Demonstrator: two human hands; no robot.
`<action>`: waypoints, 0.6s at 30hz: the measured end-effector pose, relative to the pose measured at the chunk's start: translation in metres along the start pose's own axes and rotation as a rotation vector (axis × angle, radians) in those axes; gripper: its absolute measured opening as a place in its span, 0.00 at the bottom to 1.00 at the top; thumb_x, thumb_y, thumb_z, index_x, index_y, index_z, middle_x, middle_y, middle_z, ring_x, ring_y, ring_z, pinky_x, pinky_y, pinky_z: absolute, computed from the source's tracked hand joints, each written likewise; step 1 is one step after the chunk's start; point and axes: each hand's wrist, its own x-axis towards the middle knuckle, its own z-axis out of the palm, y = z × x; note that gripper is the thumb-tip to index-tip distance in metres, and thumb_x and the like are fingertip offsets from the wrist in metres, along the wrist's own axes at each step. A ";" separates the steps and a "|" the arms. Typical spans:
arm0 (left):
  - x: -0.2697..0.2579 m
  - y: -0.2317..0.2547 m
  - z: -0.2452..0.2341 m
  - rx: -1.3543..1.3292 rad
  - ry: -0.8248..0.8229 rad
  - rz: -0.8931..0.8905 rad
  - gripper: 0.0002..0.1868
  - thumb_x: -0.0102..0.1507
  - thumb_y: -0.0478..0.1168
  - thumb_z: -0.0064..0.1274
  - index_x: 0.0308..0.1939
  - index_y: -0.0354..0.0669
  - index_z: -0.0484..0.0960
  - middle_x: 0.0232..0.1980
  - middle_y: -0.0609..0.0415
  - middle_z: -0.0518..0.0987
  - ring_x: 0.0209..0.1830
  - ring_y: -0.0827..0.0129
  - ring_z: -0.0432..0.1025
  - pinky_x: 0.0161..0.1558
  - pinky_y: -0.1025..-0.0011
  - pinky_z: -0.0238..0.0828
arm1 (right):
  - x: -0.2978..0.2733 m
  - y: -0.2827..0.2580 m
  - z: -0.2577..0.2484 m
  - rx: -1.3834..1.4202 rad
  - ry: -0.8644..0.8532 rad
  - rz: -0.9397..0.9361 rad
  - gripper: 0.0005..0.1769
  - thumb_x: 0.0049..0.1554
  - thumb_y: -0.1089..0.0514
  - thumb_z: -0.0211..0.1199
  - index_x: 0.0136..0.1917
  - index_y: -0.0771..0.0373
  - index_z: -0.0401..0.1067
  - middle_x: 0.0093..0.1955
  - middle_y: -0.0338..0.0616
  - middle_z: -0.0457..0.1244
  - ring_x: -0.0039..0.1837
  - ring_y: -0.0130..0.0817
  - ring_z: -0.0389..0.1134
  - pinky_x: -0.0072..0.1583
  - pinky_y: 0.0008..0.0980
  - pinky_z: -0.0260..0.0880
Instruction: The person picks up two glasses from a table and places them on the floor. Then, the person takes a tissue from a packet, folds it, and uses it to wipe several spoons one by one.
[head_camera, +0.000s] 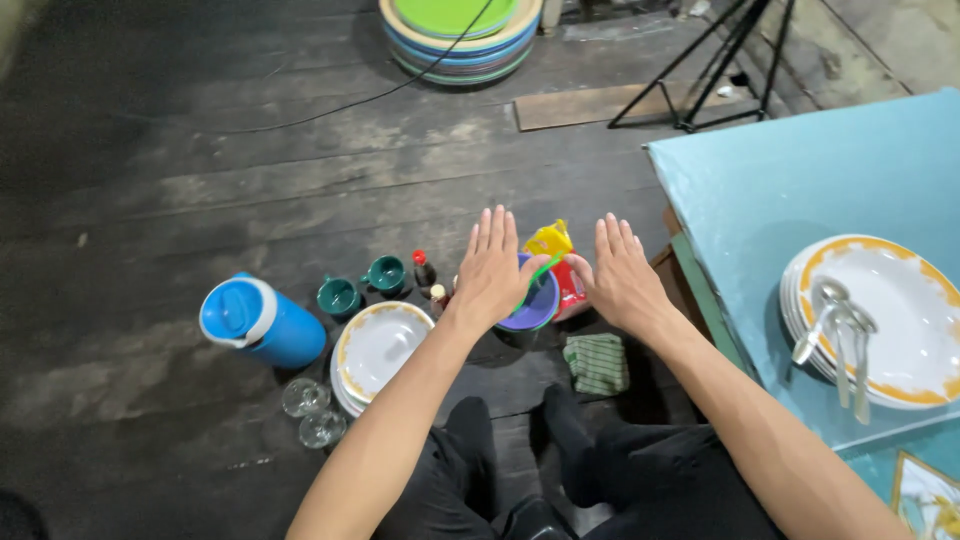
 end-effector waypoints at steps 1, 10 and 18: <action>0.000 0.003 -0.002 -0.003 -0.004 0.016 0.48 0.71 0.69 0.26 0.75 0.25 0.56 0.79 0.29 0.54 0.81 0.40 0.46 0.78 0.49 0.40 | -0.002 0.002 -0.003 0.000 0.004 0.016 0.47 0.69 0.30 0.34 0.79 0.75 0.50 0.82 0.66 0.46 0.83 0.59 0.45 0.78 0.52 0.47; 0.001 0.015 -0.008 -0.019 -0.105 0.025 0.49 0.71 0.70 0.21 0.76 0.27 0.54 0.80 0.30 0.52 0.82 0.41 0.43 0.79 0.51 0.35 | -0.001 0.016 -0.003 0.005 0.085 0.044 0.46 0.69 0.31 0.36 0.78 0.76 0.53 0.80 0.68 0.49 0.81 0.59 0.49 0.78 0.53 0.48; 0.019 0.041 0.009 -0.047 -0.070 0.122 0.49 0.71 0.70 0.23 0.76 0.26 0.55 0.79 0.29 0.54 0.81 0.39 0.45 0.78 0.47 0.35 | -0.014 0.041 -0.021 0.042 0.039 0.142 0.47 0.69 0.30 0.33 0.79 0.74 0.51 0.81 0.65 0.47 0.83 0.58 0.45 0.79 0.53 0.43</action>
